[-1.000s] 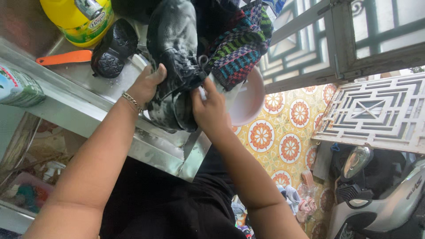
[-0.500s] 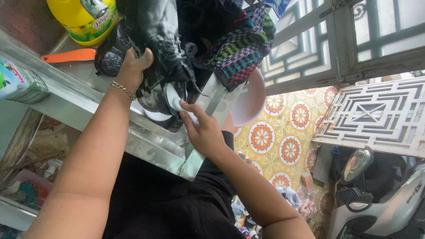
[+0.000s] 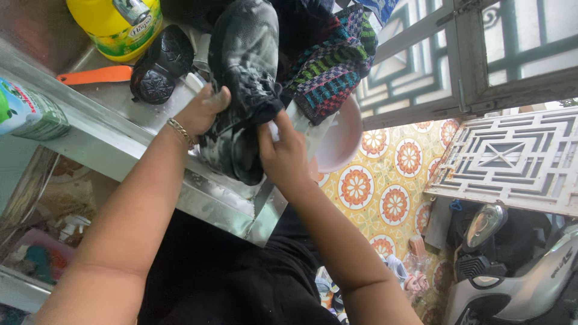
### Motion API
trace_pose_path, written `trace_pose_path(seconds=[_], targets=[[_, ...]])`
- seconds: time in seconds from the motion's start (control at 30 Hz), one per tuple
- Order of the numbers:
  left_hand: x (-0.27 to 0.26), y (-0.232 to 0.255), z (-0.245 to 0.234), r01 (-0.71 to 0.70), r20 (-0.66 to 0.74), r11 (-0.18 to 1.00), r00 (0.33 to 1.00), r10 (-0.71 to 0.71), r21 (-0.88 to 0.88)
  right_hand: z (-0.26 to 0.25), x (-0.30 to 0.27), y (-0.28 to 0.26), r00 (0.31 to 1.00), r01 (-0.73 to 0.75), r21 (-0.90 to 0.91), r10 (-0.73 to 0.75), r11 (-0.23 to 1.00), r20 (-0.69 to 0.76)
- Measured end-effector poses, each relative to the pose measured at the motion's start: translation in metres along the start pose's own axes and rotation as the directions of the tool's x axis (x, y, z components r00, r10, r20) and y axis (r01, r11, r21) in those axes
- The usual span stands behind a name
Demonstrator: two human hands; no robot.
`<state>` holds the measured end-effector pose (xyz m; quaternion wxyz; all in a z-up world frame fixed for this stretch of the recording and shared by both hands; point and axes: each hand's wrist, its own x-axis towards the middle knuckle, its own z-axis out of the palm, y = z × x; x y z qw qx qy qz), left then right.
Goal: The person cleans a black shoe in a sink by rinsing it under a faucet and scrubbing the sole with a white sponge. They then use a small brush to clean the sides of the shoe and rinse it again with water.
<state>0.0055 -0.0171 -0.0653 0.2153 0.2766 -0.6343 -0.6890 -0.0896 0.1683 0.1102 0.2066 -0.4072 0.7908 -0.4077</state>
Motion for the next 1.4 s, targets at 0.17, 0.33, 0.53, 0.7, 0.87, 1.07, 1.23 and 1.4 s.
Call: trace_pose_path(seconds=[0.17,0.33,0.53,0.7,0.87,1.07,1.23,1.4], targets=[[-0.003,0.0,-0.052,-0.073,-0.133,0.961,0.99,0.038,-0.266,-0.017,-0.026,0.01,0.959,0.139,0.078,-0.154,0.987,0.24],[-0.009,0.03,-0.053,-0.165,-0.154,0.79,0.984,0.091,-0.591,-0.064,-0.021,0.02,0.964,-0.26,0.221,0.237,0.94,0.123],[-0.018,0.07,-0.041,0.176,0.252,0.244,0.911,0.326,-0.954,-0.02,0.01,0.024,0.908,0.102,-0.37,0.065,0.923,0.413],[-0.019,0.078,-0.035,0.132,0.146,0.091,0.974,0.174,-0.987,0.093,0.037,0.082,0.717,0.341,-0.706,0.313,0.621,0.622],[-0.023,0.091,-0.039,0.104,0.116,0.195,0.992,0.05,-0.975,0.151,0.048,0.152,0.739,0.58,-0.617,-0.026,0.533,0.673],[-0.03,0.107,-0.036,-0.066,-0.06,0.325,0.998,0.029,-0.943,0.087,0.045,0.086,0.731,0.285,-0.678,0.305,0.677,0.611],[-0.023,0.108,-0.038,-0.166,-0.174,0.368,0.985,0.011,-0.915,-0.056,0.035,-0.003,0.935,0.065,-0.389,0.08,0.919,0.344],[-0.017,0.091,-0.025,-0.046,-0.065,0.452,0.997,-0.028,-0.891,-0.09,0.01,-0.023,0.97,-0.102,0.145,0.066,0.984,0.233]])
